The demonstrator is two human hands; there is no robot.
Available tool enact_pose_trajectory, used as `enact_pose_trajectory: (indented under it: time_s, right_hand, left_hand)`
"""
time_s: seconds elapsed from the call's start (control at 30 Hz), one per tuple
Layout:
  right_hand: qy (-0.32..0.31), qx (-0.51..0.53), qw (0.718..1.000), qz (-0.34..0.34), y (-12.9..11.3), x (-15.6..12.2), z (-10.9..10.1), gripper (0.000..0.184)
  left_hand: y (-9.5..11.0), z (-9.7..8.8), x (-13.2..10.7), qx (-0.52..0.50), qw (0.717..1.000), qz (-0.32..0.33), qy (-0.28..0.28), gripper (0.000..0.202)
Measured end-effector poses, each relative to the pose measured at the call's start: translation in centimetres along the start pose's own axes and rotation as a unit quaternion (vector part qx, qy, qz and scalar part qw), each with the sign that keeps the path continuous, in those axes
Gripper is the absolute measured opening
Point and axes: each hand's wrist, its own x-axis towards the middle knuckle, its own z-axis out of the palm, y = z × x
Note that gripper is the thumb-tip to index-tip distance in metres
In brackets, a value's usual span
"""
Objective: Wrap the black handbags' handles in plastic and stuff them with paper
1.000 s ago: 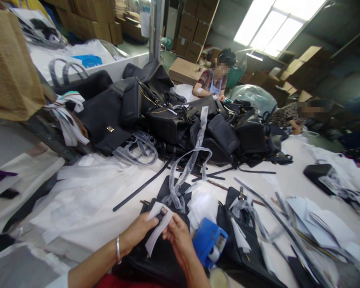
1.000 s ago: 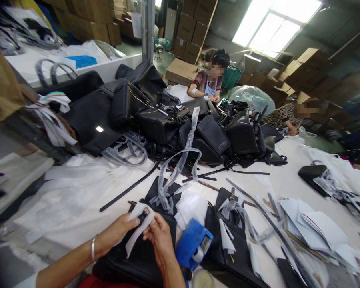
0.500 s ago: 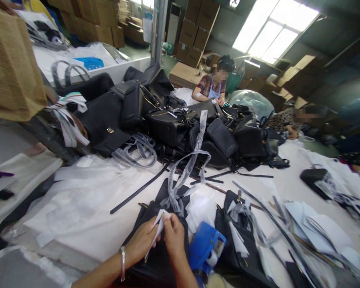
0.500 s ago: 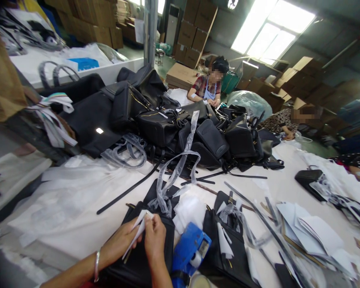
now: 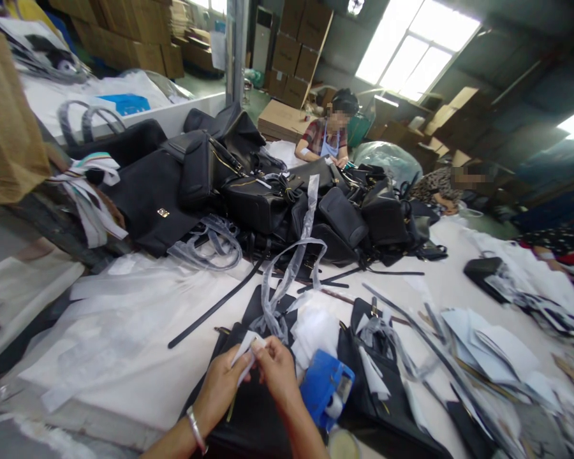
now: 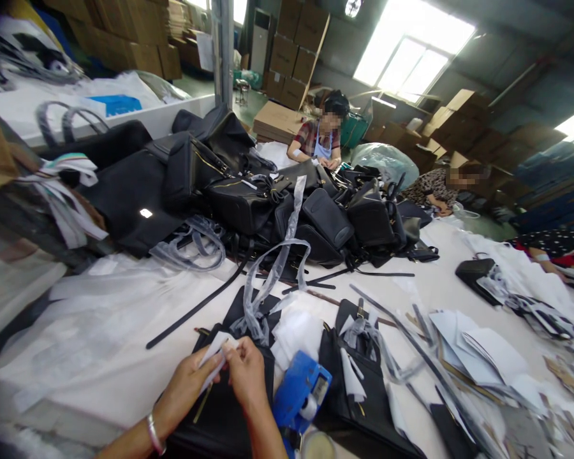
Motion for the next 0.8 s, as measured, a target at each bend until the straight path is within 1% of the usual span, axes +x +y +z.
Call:
enact_pose_trajectory:
  time_s: [0.07,0.1,0.17,0.23,0.3,0.37,0.47,0.53,0.6,0.7,0.73,0.8]
  right_hand:
    - [-0.03,0.058,0.998,0.001,0.3,-0.1,-0.4,0.028]
    - [-0.036,0.08,0.996,0.002,0.5,-0.2,-0.4,0.029]
    - [-0.025,0.108,0.994,0.02,0.8,-0.3,-0.3,0.029]
    - [-0.002,0.136,0.989,0.049,1.1,-0.3,0.0,0.028]
    - [0.021,0.172,0.982,0.078,1.2,-0.2,0.5,0.026]
    - [0.034,0.201,0.974,0.097,1.1,-0.2,0.8,0.022]
    - [0.04,0.221,0.968,0.108,1.0,-0.4,0.7,0.014]
    - [0.034,0.239,0.965,0.105,1.1,-0.8,0.4,0.012]
    - [0.009,0.281,0.955,0.099,1.1,-1.5,-0.1,0.013]
    - [-0.042,0.35,0.933,0.077,1.3,-2.4,-0.7,0.016]
    - [-0.049,0.353,0.932,0.07,1.4,-2.5,-0.8,0.017]
    - [-0.034,0.316,0.947,0.054,1.9,-2.6,-0.6,0.02]
  left_hand:
    - [0.2,-0.2,0.1,0.005,1.0,0.016,-0.009,0.042]
    - [0.3,-0.3,0.1,0.013,1.0,0.022,-0.016,0.042]
    - [0.4,-0.2,0.0,0.049,0.998,0.032,-0.023,0.043]
    - [0.2,0.1,-0.3,0.118,0.992,0.048,-0.001,0.042]
    - [-0.3,0.5,-0.6,0.2,0.976,0.077,0.031,0.041]
    - [-1.0,0.9,-0.8,0.27,0.954,0.126,0.04,0.039]
    - [-1.8,0.8,-0.7,0.338,0.915,0.218,0.006,0.037]
    - [-2.1,0.4,-0.5,0.369,0.892,0.261,-0.019,0.037]
    - [-2.0,0.0,-0.1,0.39,0.875,0.283,-0.034,0.039]
    - [-1.8,-0.3,0.2,0.406,0.862,0.301,-0.04,0.039]
    - [-1.8,-0.3,0.2,0.41,0.859,0.304,-0.045,0.039]
    - [-1.9,-0.1,0.0,0.42,0.852,0.307,-0.056,0.038]
